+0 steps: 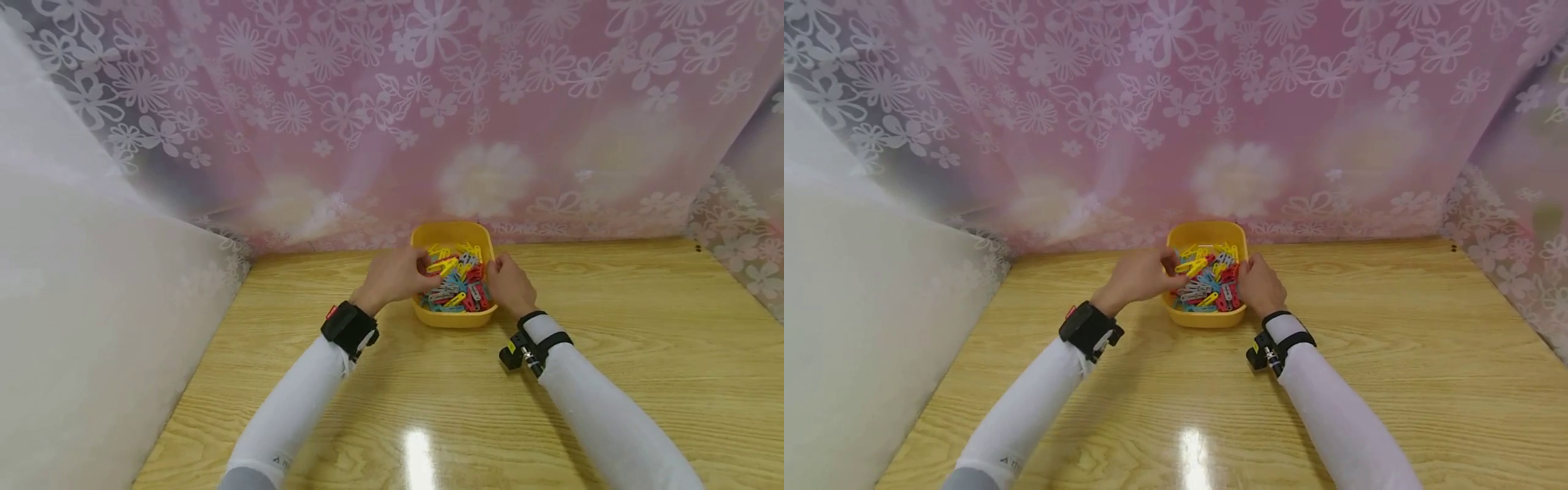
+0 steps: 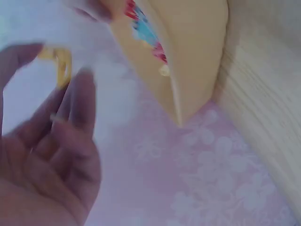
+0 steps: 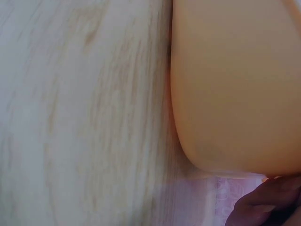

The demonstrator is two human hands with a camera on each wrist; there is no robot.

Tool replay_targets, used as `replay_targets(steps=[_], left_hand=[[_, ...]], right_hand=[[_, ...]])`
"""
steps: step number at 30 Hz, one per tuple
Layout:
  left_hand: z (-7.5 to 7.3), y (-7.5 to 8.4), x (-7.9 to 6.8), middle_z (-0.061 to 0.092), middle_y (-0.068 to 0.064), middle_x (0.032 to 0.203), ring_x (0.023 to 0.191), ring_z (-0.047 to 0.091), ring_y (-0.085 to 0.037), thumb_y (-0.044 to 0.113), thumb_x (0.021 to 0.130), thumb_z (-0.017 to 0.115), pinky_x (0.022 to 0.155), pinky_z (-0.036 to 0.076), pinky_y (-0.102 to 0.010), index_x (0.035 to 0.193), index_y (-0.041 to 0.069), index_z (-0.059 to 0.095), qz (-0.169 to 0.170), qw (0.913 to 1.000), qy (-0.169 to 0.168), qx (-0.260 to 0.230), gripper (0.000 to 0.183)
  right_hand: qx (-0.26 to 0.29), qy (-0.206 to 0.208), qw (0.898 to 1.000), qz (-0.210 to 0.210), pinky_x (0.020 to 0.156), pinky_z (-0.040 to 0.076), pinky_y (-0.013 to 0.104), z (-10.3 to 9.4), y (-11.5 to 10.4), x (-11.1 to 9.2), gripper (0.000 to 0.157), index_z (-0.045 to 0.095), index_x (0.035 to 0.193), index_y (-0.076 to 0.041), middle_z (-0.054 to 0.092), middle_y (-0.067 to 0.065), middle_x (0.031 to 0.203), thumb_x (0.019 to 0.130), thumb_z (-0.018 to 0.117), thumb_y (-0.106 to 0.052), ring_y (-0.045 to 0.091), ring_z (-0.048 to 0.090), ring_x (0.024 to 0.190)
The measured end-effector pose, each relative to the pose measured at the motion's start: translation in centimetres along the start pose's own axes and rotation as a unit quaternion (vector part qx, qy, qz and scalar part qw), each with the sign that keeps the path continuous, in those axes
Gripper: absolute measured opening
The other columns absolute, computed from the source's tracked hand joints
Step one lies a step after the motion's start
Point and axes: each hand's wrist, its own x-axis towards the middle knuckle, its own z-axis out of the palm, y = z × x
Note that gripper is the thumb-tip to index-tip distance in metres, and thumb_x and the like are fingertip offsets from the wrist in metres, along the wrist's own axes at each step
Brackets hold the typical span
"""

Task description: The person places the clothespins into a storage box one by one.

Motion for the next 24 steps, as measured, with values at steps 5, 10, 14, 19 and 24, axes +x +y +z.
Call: replay_targets(steps=[5, 10, 14, 19, 24], left_hand=[[0.5, 0.2, 3.3, 0.063, 0.000, 0.100, 0.081, 0.058, -0.013, 0.055, 0.087, 0.061, 0.066, 0.048, -0.029, 0.117, 0.012, 0.063, -0.039, 0.9971, 0.063, -0.014, 0.053], [1.2, -0.1, 3.6, 0.063, -0.003, 0.110, 0.092, 0.060, -0.017, 0.050, 0.088, 0.062, 0.074, 0.050, -0.034, 0.119, 0.012, 0.063, -0.061, 0.9945, 0.082, -0.025, 0.050], [1.8, -0.9, 3.1, 0.064, -0.004, 0.111, 0.092, 0.060, -0.018, 0.047, 0.089, 0.062, 0.077, 0.049, -0.034, 0.117, 0.012, 0.064, -0.065, 0.9937, 0.086, -0.030, 0.045], [2.3, -1.8, 2.4, 0.065, -0.003, 0.107, 0.088, 0.060, -0.018, 0.047, 0.090, 0.059, 0.073, 0.048, -0.034, 0.115, 0.014, 0.065, -0.069, 0.9933, 0.091, -0.016, 0.041], [2.8, -2.7, 1.8, 0.060, -0.004, 0.121, 0.104, 0.057, -0.021, 0.054, 0.089, 0.056, 0.081, 0.048, -0.039, 0.129, 0.014, 0.057, -0.073, 0.9929, 0.086, -0.035, 0.057]], right_hand=[[0.001, -0.009, 1.000, 0.005, 0.058, 0.038, 0.033, 0.2, -0.1, -0.2, 0.037, 0.044, 0.110, -0.004, 0.050, 0.013, 0.088, 0.104, 0.028, -0.037, 0.026, 0.051, 0.072], [0.008, -0.018, 1.000, 0.002, 0.059, 0.037, 0.033, 0.6, -0.2, -0.3, 0.036, 0.044, 0.110, -0.005, 0.051, 0.013, 0.089, 0.104, 0.029, -0.037, 0.026, 0.051, 0.074], [0.009, -0.011, 1.000, -0.004, 0.058, 0.037, 0.033, 0.6, -0.2, -0.2, 0.035, 0.044, 0.110, -0.005, 0.051, 0.013, 0.090, 0.103, 0.030, -0.037, 0.026, 0.051, 0.074], [0.011, -0.019, 1.000, -0.012, 0.061, 0.038, 0.034, 0.0, 0.4, -0.3, 0.047, 0.047, 0.113, -0.002, 0.053, 0.015, 0.093, 0.103, 0.026, -0.043, 0.028, 0.052, 0.078], [0.013, -0.036, 0.999, -0.007, 0.067, 0.040, 0.037, -1.3, 1.5, -0.4, 0.078, 0.045, 0.127, 0.002, 0.054, 0.020, 0.104, 0.097, 0.013, -0.062, 0.032, 0.052, 0.087]])
